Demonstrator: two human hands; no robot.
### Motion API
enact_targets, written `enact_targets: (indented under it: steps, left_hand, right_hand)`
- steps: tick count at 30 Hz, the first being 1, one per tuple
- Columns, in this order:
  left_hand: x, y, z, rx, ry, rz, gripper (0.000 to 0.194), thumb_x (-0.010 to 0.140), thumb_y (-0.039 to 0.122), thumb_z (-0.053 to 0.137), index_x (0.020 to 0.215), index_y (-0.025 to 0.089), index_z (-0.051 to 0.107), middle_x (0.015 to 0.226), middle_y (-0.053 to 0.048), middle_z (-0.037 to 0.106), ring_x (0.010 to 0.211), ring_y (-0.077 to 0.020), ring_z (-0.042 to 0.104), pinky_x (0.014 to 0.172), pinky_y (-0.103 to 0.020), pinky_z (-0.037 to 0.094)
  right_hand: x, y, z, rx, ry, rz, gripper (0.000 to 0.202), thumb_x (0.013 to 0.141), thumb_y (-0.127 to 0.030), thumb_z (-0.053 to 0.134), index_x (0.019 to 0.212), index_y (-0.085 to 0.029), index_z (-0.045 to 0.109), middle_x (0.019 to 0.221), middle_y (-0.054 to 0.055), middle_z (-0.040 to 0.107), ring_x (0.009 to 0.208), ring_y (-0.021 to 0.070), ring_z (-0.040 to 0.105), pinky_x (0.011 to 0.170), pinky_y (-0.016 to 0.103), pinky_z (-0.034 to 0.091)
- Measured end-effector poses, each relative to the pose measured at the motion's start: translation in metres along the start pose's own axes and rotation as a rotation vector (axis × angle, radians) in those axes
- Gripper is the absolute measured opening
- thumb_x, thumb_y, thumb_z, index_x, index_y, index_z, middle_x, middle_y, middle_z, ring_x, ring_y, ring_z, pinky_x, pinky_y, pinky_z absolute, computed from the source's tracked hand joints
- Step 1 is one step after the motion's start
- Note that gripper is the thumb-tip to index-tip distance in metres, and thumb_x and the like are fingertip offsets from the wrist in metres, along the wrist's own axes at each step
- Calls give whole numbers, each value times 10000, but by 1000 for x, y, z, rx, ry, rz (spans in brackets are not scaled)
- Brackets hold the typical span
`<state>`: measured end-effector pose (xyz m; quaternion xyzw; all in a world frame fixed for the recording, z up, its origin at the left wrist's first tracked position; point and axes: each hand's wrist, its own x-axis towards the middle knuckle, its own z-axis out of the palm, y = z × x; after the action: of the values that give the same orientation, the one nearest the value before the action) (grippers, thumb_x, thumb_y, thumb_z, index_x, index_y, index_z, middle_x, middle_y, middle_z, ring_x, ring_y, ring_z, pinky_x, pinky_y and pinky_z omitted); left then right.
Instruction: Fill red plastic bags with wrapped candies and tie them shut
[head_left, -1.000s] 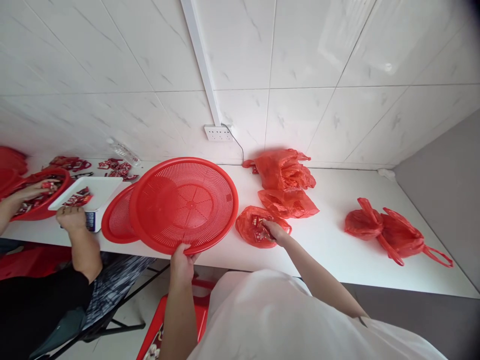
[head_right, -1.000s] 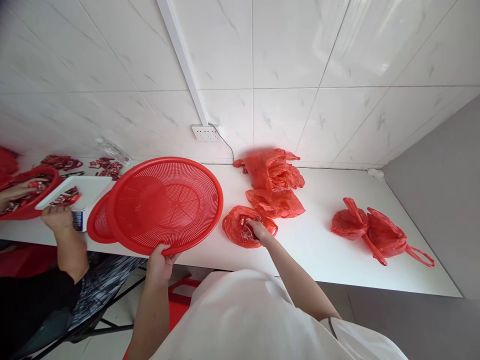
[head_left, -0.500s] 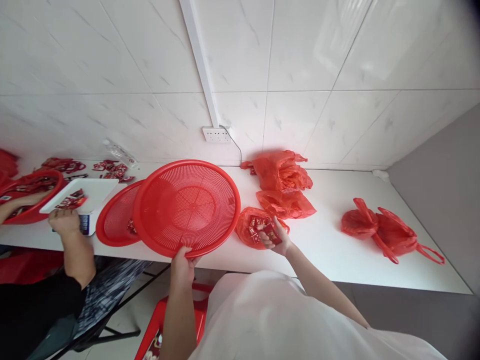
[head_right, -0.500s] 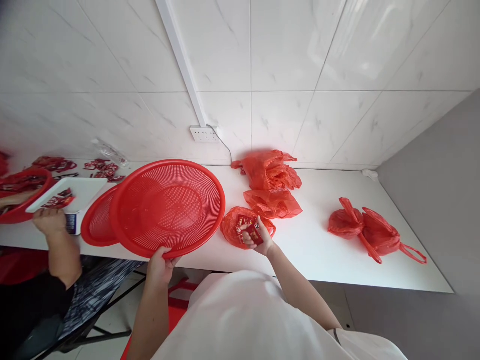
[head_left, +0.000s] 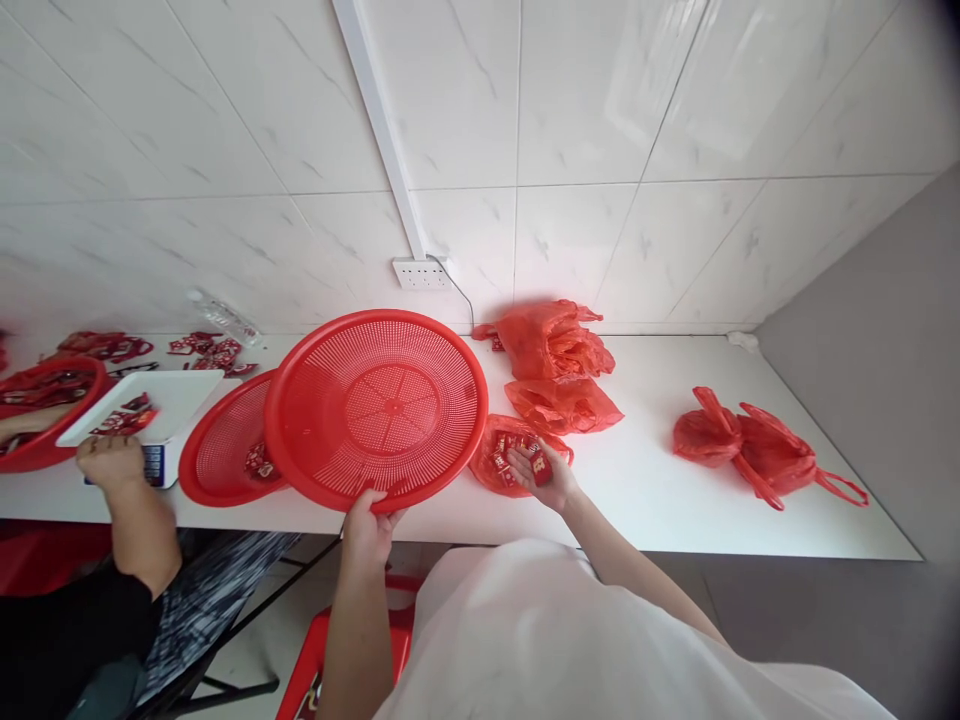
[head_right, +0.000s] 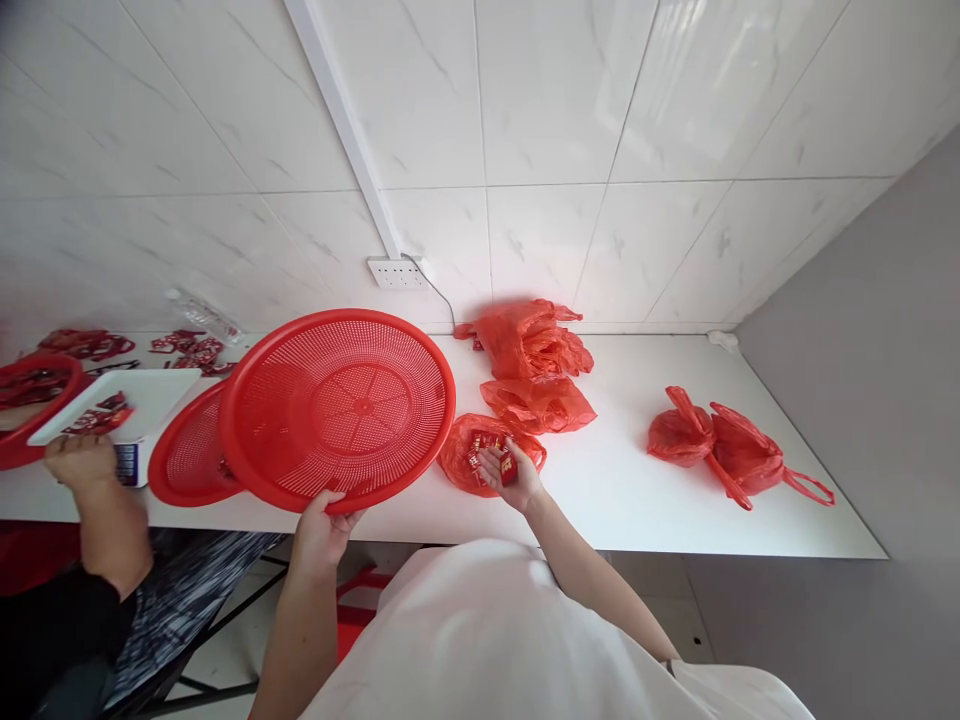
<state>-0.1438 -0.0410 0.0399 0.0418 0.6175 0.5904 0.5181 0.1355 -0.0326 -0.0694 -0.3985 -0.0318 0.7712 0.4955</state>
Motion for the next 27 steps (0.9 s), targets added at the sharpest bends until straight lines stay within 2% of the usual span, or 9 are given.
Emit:
enact_targets:
  steps: [2,4,9,14,18,20,23,25,27]
  left_hand:
    - [0,1,0,1,-4,7,162,602,3,532,672,148,548,661,-8,610,594,-128,615,575,-240,588]
    - [2,0,-2,3,-3,14,169,603,3,533,689,147,556,667,-7,613,589,-125,615,564,-232,584]
    - [6,-3,-6,1,-15,25,175,606,-2,527,699,144,550,693,-12,626,599,-133,621,532,-231,573]
    - [7,-5,-9,11,1,9,166,627,2,519,704,146,551,674,-7,616,582,-130,607,528,-232,566]
    - [9,-6,-11,14,3,9,157,645,5,518,697,149,552,677,-5,613,574,-124,596,546,-237,569]
    - [10,-7,-11,13,-10,12,156,655,9,523,706,151,562,686,-7,615,583,-125,599,566,-243,575]
    - [11,-9,-11,9,-16,17,164,662,7,525,728,148,577,714,-12,627,602,-127,613,590,-252,586]
    - [11,-11,-11,10,-20,15,166,663,5,526,737,142,582,736,-18,637,625,-132,628,611,-260,595]
    - [12,-13,-12,12,-33,17,168,664,7,529,749,140,588,761,-23,648,644,-134,639,636,-270,603]
  right_hand:
    - [1,3,1,40,-26,21,153,931,-248,504,999,-167,614,1025,130,711,1044,201,682,798,320,608]
    - [2,4,3,67,-50,73,158,937,-177,479,1022,-144,608,978,130,718,981,184,703,751,281,618]
    - [3,10,0,-41,-56,201,297,976,-352,497,1023,-90,632,927,151,729,728,157,725,578,215,593]
    - [9,24,-11,-136,-14,215,170,945,-198,539,987,-81,654,943,149,736,825,163,734,683,214,597]
    - [18,28,-18,-178,44,199,134,941,-182,543,971,-113,654,946,126,737,821,141,725,685,190,585]
    - [23,25,-16,-163,45,161,124,931,-216,572,985,-129,643,960,125,730,846,147,720,719,207,586]
    - [30,19,-12,-92,52,94,288,930,-416,568,1072,-168,601,1070,130,692,958,189,697,808,310,590]
    - [33,18,-12,-82,143,100,374,903,-496,570,1115,-188,569,1136,141,650,1034,221,667,853,381,577]
    - [35,21,-17,-107,287,119,336,879,-443,604,1102,-195,560,1142,148,626,1079,231,640,881,396,562]
